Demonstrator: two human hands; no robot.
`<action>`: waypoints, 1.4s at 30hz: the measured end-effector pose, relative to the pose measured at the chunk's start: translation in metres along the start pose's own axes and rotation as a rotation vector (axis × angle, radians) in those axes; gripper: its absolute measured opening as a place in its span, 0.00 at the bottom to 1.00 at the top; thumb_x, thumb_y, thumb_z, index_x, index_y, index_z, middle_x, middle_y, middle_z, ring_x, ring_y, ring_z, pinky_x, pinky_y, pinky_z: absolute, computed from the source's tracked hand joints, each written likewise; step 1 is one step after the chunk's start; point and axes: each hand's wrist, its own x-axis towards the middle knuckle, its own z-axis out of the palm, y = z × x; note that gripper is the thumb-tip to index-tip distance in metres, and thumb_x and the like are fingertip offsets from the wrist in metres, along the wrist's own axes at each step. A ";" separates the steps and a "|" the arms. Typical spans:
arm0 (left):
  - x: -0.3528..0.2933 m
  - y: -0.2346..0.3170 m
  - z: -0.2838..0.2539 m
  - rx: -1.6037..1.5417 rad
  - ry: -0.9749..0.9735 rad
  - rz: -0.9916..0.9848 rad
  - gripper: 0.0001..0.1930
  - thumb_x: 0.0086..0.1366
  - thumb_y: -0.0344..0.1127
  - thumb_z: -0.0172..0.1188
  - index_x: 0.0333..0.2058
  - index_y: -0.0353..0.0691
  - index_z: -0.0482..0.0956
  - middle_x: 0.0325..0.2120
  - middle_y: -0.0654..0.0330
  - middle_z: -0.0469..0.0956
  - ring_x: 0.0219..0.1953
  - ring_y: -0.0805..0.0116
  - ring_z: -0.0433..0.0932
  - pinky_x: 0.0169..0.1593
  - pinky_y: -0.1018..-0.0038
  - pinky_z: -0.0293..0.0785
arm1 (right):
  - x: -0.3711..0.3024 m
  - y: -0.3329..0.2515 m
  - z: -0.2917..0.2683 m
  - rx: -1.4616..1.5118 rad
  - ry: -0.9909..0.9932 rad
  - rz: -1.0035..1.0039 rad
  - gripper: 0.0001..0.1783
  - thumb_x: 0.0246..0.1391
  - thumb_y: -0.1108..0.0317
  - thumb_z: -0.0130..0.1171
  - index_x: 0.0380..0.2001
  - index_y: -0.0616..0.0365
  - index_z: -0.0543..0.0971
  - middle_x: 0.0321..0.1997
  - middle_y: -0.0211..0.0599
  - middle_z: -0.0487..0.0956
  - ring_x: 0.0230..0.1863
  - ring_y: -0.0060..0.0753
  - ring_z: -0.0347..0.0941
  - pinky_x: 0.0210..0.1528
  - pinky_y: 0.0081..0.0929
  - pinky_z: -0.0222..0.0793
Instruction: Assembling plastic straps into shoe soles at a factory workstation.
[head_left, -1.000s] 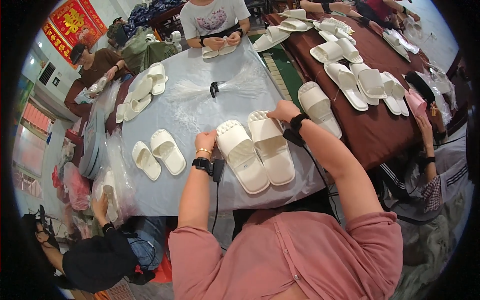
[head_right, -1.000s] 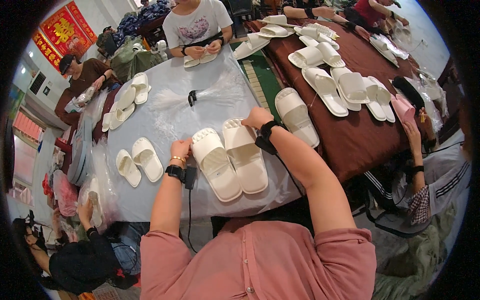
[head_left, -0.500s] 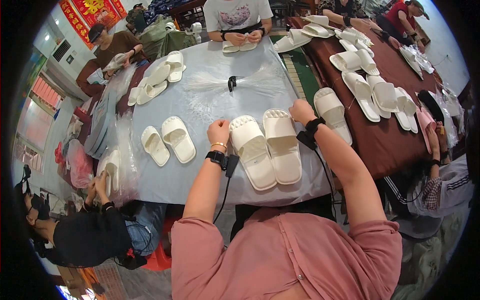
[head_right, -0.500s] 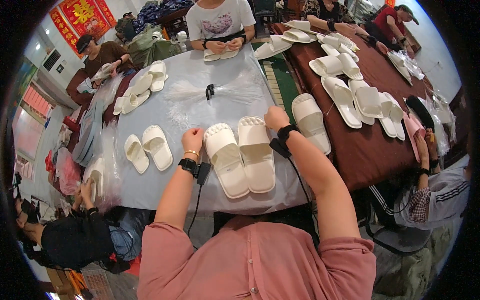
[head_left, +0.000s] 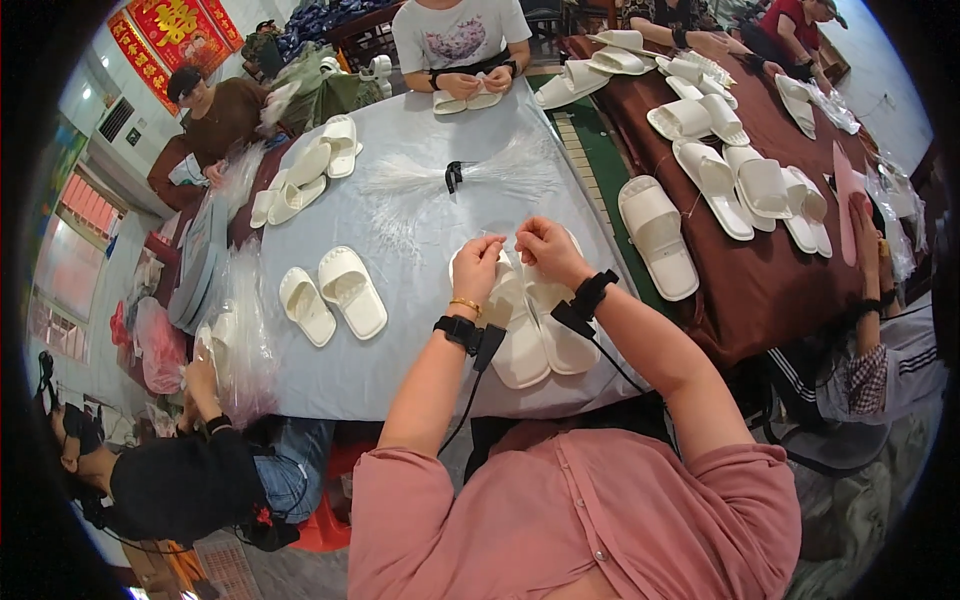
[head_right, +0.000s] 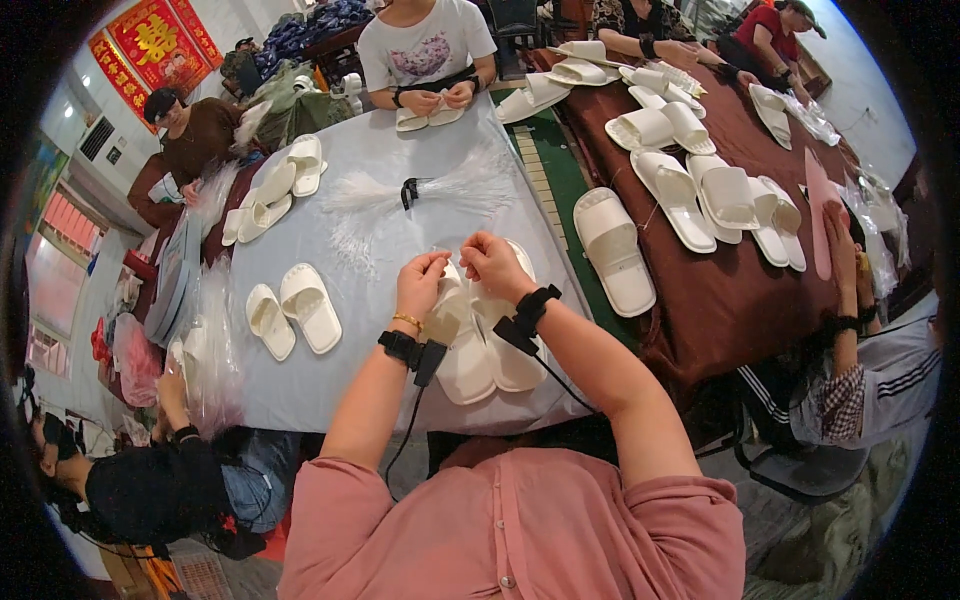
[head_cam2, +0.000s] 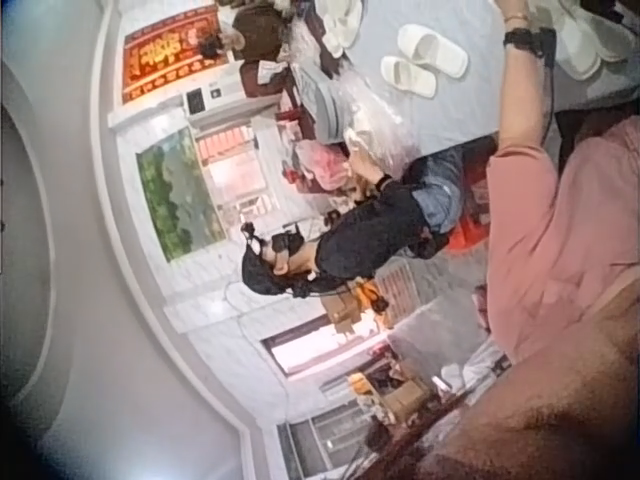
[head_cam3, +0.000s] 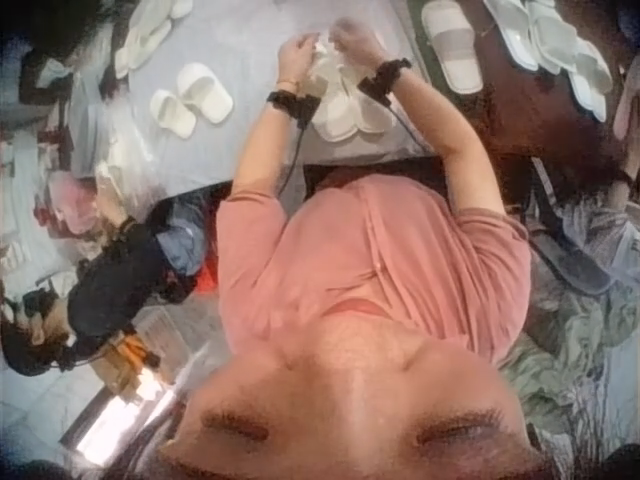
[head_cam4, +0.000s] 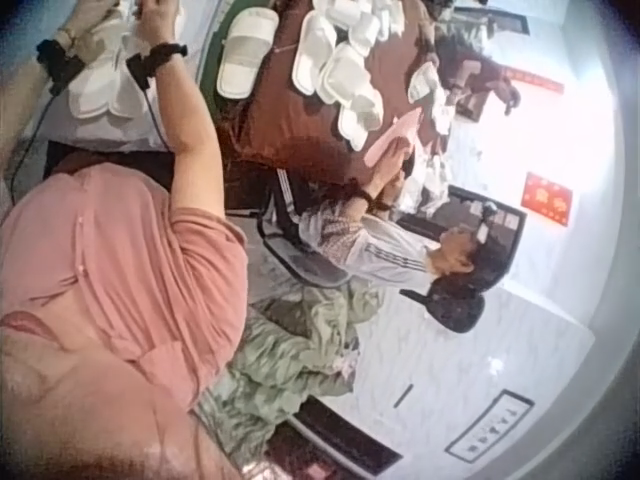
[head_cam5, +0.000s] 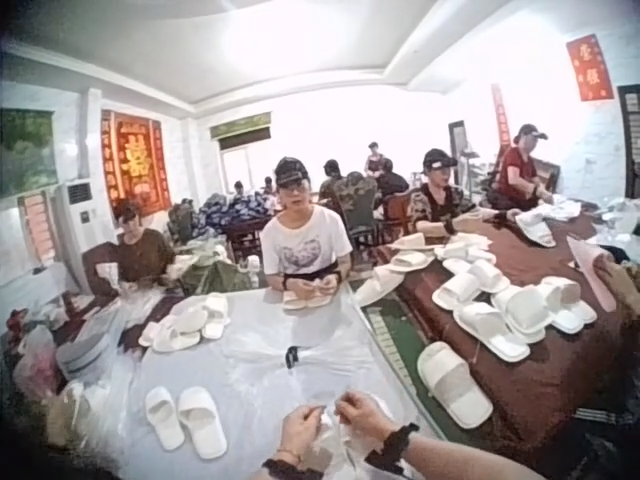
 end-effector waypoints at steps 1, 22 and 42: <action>0.001 0.000 0.000 0.001 -0.001 -0.004 0.10 0.63 0.33 0.56 0.39 0.38 0.82 0.26 0.67 0.78 0.28 0.79 0.72 0.34 0.80 0.70 | -0.001 0.001 0.001 0.054 0.001 0.016 0.06 0.58 0.70 0.51 0.34 0.63 0.73 0.29 0.34 0.77 0.23 0.19 0.71 0.26 0.18 0.69; -0.006 0.006 0.004 -0.022 0.003 -0.018 0.05 0.61 0.28 0.57 0.34 0.35 0.79 0.25 0.67 0.77 0.26 0.81 0.72 0.31 0.82 0.70 | -0.004 0.004 0.005 -0.071 0.048 -0.040 0.06 0.53 0.73 0.55 0.31 0.66 0.77 0.25 0.31 0.78 0.24 0.19 0.74 0.28 0.17 0.71; -0.006 0.007 0.006 0.012 0.002 0.046 0.05 0.60 0.28 0.57 0.32 0.33 0.78 0.24 0.67 0.77 0.25 0.81 0.71 0.28 0.82 0.68 | -0.004 0.002 0.005 -0.236 0.027 -0.069 0.08 0.52 0.70 0.57 0.31 0.65 0.79 0.25 0.33 0.79 0.24 0.19 0.74 0.28 0.19 0.71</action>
